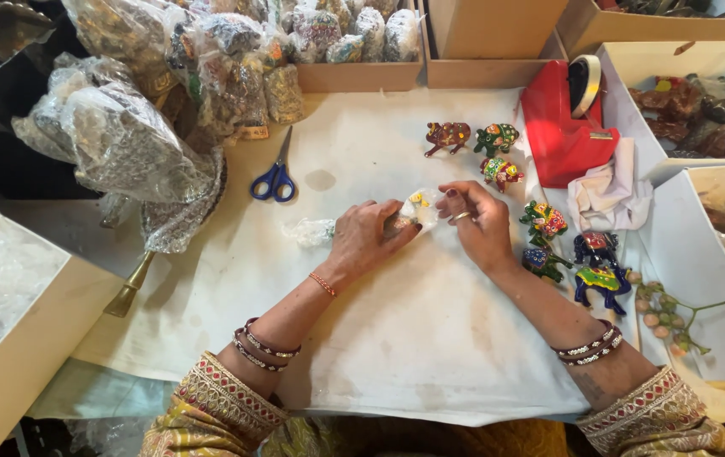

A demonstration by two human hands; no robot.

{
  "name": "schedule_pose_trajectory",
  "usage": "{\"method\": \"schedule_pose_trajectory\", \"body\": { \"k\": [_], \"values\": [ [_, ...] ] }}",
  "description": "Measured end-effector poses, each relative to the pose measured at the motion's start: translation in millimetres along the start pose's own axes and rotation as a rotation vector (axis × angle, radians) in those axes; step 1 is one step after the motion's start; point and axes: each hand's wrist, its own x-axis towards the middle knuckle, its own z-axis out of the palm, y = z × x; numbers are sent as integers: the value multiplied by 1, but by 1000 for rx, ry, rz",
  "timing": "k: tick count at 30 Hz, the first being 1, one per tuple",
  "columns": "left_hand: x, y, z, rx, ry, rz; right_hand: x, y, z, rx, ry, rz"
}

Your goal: The recorder is wrapping small decorative figurines in bubble wrap at a packing station.

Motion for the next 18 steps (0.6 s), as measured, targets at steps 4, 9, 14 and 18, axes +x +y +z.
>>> {"method": "schedule_pose_trajectory", "body": {
  "k": [4, 9, 14, 18],
  "values": [
    [-2, -2, -1, -1, 24, 65, -6, -31, -3, -302, 48, -402],
    [-1, -2, -3, -14, 42, 93, -9, -81, -3, -250, -76, -445],
    [-2, -12, 2, -30, 86, 180, -32, -188, -13, 43, -496, -345],
    [0, -4, 0, -7, 52, 136, -65, -262, -43, -55, -607, -570]
  ]
}}
